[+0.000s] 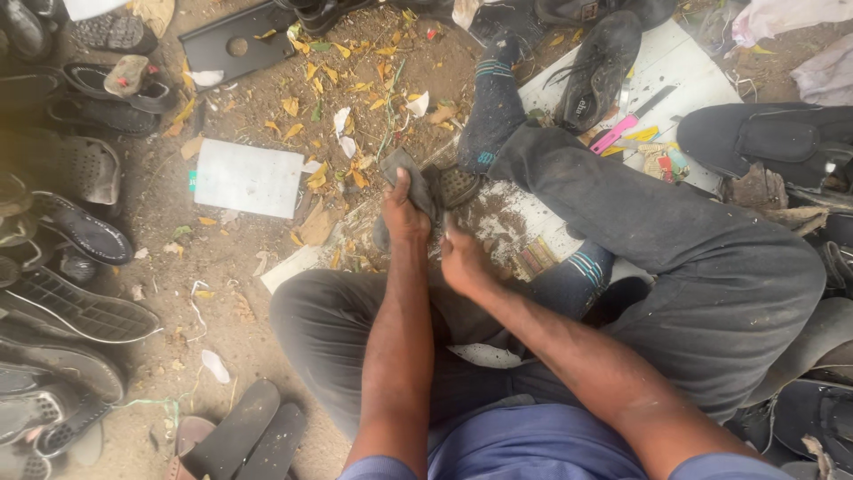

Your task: The person sits on the ground and uses a knife to scrape and clean the sole of a black shoe. They hold the shoe with one hand and use the knife to remove material from the bottom surface, occasionally turning the shoe to access different areas.

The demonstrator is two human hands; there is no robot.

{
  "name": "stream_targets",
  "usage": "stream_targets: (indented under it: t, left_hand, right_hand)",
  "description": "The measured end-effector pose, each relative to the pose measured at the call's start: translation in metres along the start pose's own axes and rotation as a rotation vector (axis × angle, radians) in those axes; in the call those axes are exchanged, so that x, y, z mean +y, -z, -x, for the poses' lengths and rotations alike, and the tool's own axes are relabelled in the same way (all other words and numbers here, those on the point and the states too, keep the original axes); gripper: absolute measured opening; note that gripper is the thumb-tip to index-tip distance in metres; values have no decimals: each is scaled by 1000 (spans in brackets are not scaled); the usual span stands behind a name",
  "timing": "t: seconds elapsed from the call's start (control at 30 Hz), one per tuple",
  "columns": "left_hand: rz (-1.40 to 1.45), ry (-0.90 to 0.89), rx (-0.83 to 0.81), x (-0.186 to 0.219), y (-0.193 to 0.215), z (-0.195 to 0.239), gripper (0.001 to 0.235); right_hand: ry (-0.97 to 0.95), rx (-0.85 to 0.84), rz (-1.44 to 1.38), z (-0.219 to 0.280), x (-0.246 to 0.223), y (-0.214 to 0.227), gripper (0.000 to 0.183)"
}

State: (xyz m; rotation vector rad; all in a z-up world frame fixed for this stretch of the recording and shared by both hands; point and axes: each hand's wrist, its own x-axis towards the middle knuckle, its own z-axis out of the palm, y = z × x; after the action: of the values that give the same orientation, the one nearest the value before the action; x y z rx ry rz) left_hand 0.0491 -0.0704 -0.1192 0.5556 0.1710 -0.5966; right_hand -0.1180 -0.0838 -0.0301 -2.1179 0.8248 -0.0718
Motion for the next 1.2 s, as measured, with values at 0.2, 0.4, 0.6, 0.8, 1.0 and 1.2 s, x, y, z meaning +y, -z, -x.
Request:
stream_targets:
  t: [0.2, 0.4, 0.6, 0.8, 1.0, 1.2]
  left_hand:
    - [-80, 52, 241, 9, -18, -5, 34]
    - [-593, -14, 353, -29, -48, 31, 44]
    - [-955, -462, 299, -65, -113, 50, 39]
    - [-2100, -885, -717, 18, -97, 62, 40]
    - [-1275, 123, -486, 42, -69, 46, 15]
    - [-1015, 237, -422, 36, -54, 40, 10]
  right_hand:
    - [-162, -310, -129, 67, -1, 36, 59]
    - [-107, -62, -235, 45, 3, 68, 55]
    - [81, 207, -65, 25, 43, 84, 50]
    - [-135, -90, -145, 12, 67, 90, 51]
    - [292, -36, -191, -20, 79, 71, 46]
    - [240, -51, -82, -36, 44, 66, 45]
